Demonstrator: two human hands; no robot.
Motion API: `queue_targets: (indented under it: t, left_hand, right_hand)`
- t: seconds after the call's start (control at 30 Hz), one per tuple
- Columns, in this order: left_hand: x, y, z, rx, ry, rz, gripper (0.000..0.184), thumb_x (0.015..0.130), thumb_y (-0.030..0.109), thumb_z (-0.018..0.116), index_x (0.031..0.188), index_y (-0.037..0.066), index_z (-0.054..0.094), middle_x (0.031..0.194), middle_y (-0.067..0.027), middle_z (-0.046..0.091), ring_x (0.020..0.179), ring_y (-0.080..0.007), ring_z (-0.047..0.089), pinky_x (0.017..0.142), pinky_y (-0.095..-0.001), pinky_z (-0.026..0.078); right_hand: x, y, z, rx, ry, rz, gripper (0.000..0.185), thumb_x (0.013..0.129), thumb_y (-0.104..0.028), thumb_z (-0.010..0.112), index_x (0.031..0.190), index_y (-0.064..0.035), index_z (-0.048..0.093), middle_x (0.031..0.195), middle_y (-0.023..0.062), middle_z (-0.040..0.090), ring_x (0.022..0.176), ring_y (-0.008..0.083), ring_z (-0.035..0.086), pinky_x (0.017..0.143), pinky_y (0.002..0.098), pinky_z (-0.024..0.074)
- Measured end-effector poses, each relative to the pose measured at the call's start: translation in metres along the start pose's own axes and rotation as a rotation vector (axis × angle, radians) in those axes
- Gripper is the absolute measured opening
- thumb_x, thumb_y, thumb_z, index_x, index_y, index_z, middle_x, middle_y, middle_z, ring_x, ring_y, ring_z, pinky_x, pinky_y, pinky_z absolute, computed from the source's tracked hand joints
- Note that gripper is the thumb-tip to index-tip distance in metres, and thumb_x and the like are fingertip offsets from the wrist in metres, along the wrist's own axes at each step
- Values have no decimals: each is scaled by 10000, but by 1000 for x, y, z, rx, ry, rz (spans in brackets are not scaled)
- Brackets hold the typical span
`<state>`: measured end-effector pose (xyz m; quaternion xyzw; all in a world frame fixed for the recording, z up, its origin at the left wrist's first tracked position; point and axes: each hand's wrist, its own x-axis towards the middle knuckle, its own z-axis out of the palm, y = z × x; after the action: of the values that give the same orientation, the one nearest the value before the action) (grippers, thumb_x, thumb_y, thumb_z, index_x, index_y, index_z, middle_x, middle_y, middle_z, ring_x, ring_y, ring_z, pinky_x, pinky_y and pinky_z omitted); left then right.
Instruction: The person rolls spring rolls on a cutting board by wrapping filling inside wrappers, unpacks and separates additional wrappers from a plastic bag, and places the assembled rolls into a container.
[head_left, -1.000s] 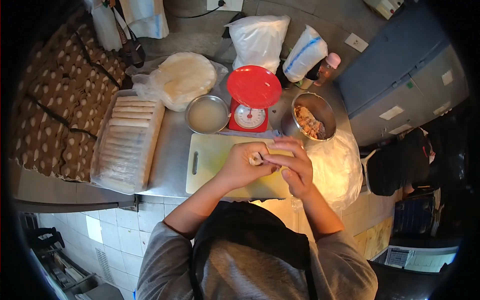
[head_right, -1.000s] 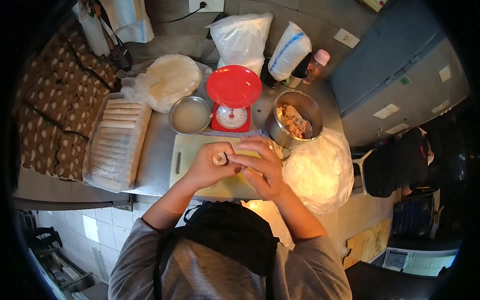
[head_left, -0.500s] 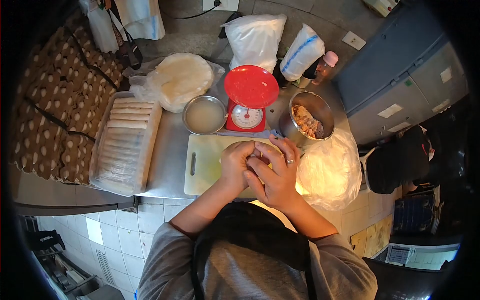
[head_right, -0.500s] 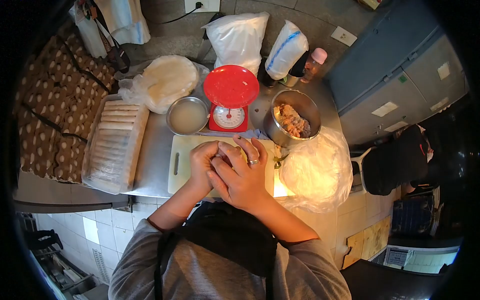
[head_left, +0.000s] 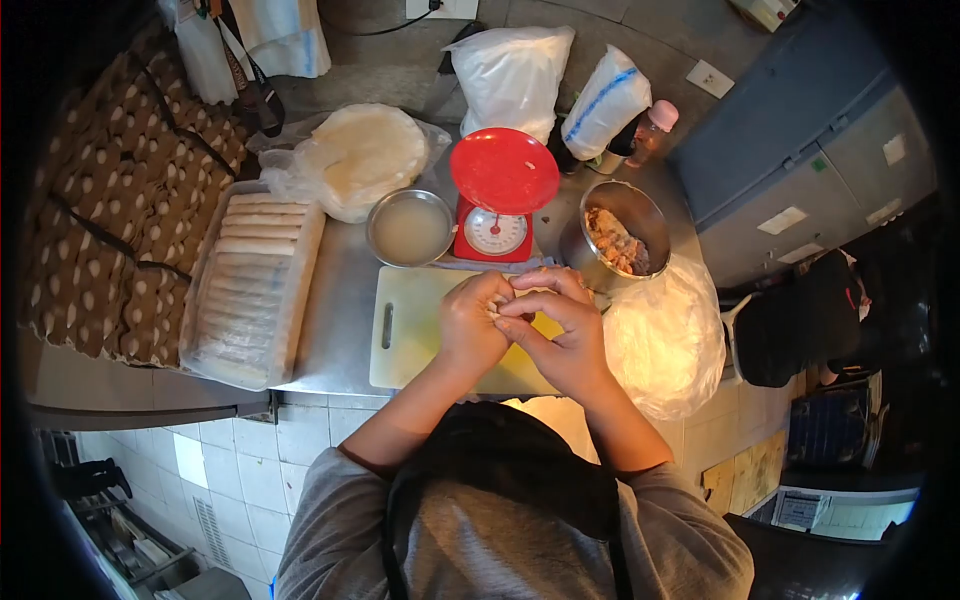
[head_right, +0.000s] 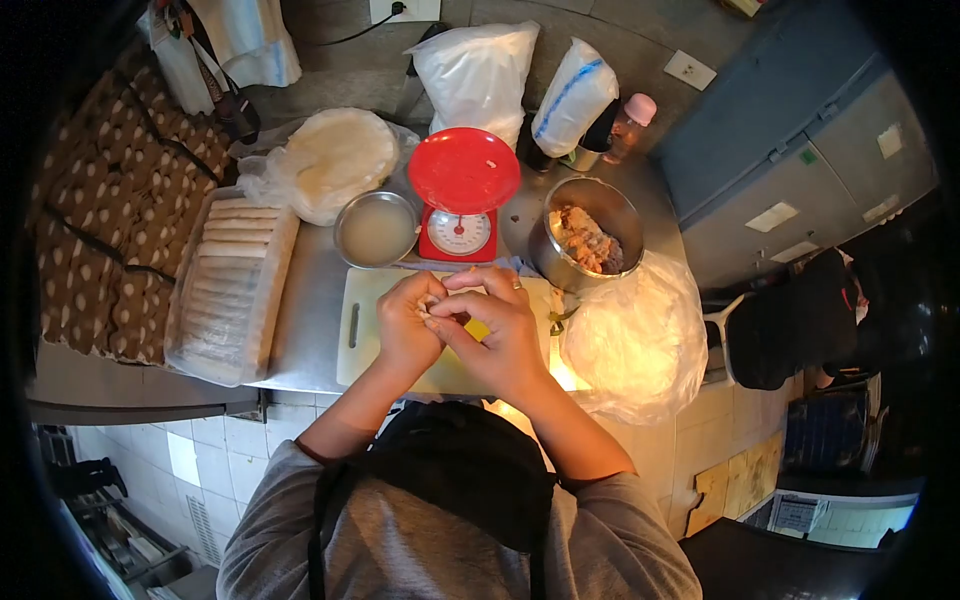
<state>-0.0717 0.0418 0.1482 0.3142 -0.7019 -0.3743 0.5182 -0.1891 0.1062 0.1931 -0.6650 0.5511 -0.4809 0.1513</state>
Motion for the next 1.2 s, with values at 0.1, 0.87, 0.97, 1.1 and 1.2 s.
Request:
queue_targets:
  t: [0.1, 0.87, 0.97, 1.1, 1.2]
  left_hand:
    - [0, 9, 4, 0, 31, 21, 206, 667, 58, 730, 690, 64, 525, 636, -116, 591, 592, -290, 592, 538, -357, 469]
    - [1, 3, 3, 179, 116, 373, 173, 678, 132, 773, 710, 47, 626, 586, -83, 554, 502, -221, 538, 470, -327, 410]
    - [-3, -3, 6, 163, 66, 310, 151, 720, 142, 752, 804, 47, 668, 626, -69, 587, 512, -208, 551, 489, -320, 429]
    - [0, -6, 15, -234, 112, -164, 164, 812, 156, 714, 930, 46, 683, 703, -18, 618, 554, -138, 559, 536, -288, 454]
    - [11, -17, 5, -616, 320, -485, 212, 883, 197, 679, 1042, 61, 646, 649, 28, 540, 572, -91, 519, 574, -267, 446]
  right_hand:
    - [-2, 5, 8, 47, 91, 8, 196, 697, -39, 770, 879, -65, 702, 973, 80, 608, 949, 228, 571, 862, 337, 428]
    - [-15, -23, 14, -594, 19, -255, 171, 821, -214, 579, 881, -79, 666, 1363, 85, 515, 1283, 345, 395, 1053, 564, 224]
    - [-8, -22, 7, -622, -82, -235, 236, 851, -251, 562, 929, -66, 686, 1416, 115, 461, 1305, 349, 374, 1076, 540, 216]
    - [0, 26, -16, 255, -115, -111, 386, 826, -239, 625, 1165, -55, 625, 1389, 175, 465, 1271, 365, 419, 1078, 471, 262]
    - [-19, 56, -4, 76, -87, 63, 564, 786, -218, 677, 1307, -86, 507, 1353, 189, 483, 1242, 355, 448, 1051, 477, 299]
